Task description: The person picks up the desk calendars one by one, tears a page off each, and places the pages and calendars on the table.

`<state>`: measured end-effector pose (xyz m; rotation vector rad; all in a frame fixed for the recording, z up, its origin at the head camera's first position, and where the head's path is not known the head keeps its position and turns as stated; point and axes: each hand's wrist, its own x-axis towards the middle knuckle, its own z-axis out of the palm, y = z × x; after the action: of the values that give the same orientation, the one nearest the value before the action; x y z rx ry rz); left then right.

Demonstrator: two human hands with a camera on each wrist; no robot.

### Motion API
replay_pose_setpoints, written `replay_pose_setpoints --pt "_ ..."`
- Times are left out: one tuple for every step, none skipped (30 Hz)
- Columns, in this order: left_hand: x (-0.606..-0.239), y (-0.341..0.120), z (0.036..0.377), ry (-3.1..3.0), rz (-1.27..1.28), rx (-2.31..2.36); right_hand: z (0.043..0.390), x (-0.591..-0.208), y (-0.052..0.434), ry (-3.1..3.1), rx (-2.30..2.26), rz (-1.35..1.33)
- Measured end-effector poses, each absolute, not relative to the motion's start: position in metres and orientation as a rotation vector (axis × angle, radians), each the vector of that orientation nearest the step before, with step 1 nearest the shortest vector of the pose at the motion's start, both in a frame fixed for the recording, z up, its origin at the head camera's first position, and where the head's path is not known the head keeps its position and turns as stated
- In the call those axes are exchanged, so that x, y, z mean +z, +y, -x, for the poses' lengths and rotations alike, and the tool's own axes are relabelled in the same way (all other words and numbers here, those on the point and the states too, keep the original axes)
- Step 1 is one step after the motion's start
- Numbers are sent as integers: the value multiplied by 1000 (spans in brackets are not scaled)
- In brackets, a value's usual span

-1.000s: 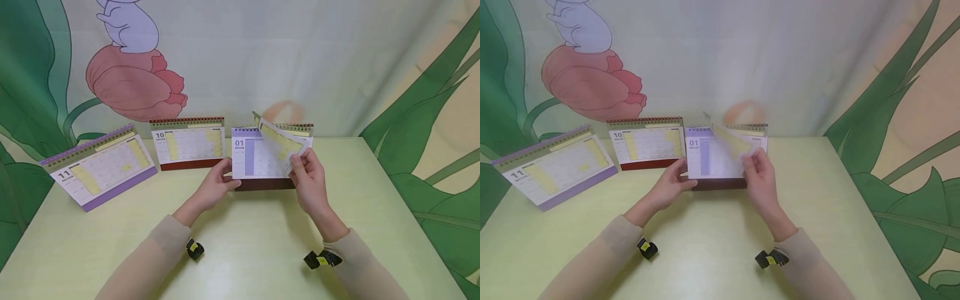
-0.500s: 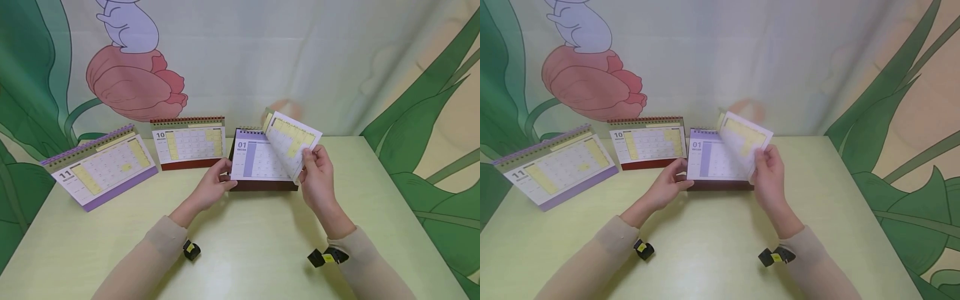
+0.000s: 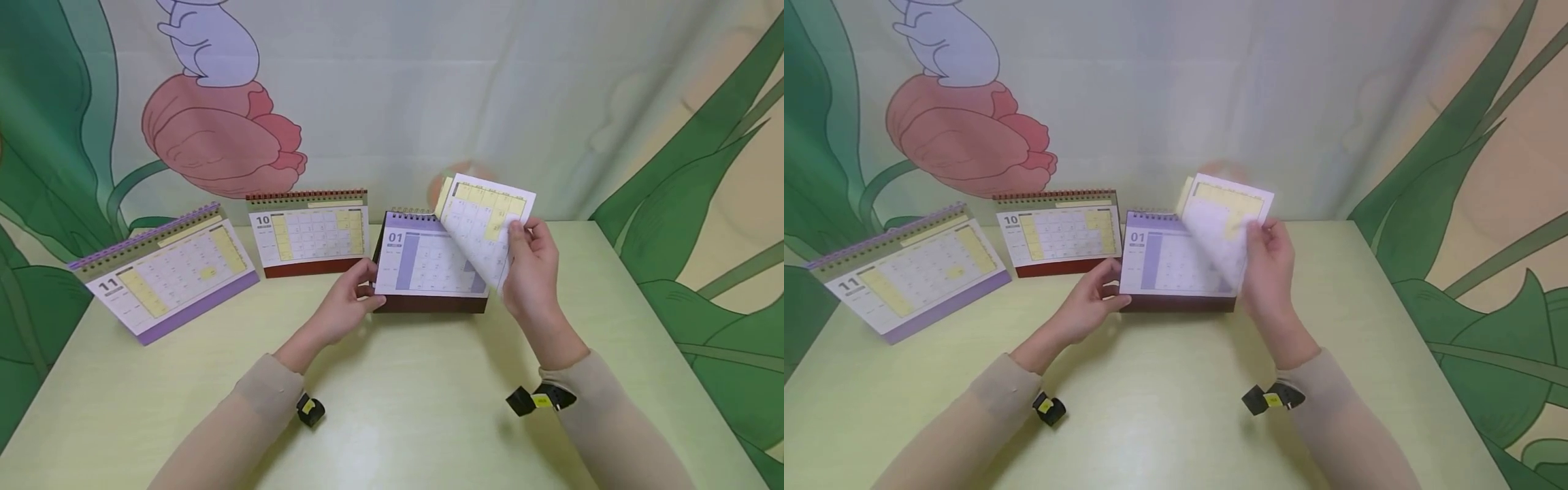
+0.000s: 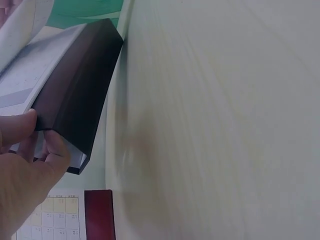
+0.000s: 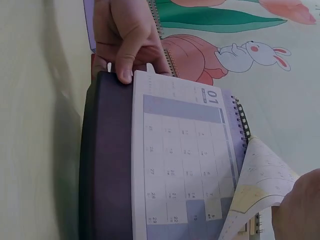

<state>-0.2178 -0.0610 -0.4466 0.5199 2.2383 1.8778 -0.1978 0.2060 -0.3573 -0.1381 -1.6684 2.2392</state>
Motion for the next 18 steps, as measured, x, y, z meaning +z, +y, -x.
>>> replay_pose_setpoints --pt "-447 -62 218 2239 -524 1878 200 -356 207 -1660 2236 156" --pt "-447 -63 218 2238 -525 1879 201 -355 208 -1647 2243 170" --pt "-447 -64 218 2235 -529 1882 203 -354 209 -1638 2250 179" --pt "-447 -64 218 2234 -538 1885 204 -354 210 -1626 2258 188" --pt "-447 -64 217 2230 -543 1888 205 -353 211 -1616 2264 192" --pt "-447 -65 217 2228 -547 1889 205 -352 212 -1603 2269 195" --pt "-447 -65 217 2228 -547 1888 205 -352 214 -1602 2270 196" --pt "-446 -65 217 2229 -548 1885 205 -352 214 -1597 2277 200" --pt "-446 -65 217 2230 -551 1883 205 -352 215 -1593 2279 202" --pt "-445 -65 216 2231 -552 1881 205 -352 216 -1589 2283 202" --pt "-445 -65 216 2231 -548 1877 205 -351 217 -1587 2287 203" --pt "-444 -66 215 2237 -545 1870 205 -351 218 -1582 2293 213" --pt "-444 -66 215 2245 -541 1864 205 -351 219 -1561 2305 222" --pt "-444 -68 214 2256 -534 1860 206 -350 221 -1534 2318 231" --pt "-445 -69 214 2264 -524 1857 206 -350 224 -1507 2323 236" --pt "-445 -70 214 2273 -516 1853 207 -349 227 -1473 2334 244" --pt "-445 -71 213 2280 -507 1847 207 -349 230 -1447 2338 252" --pt "-446 -73 212 2287 -503 1844 208 -348 233 -1422 2342 259"
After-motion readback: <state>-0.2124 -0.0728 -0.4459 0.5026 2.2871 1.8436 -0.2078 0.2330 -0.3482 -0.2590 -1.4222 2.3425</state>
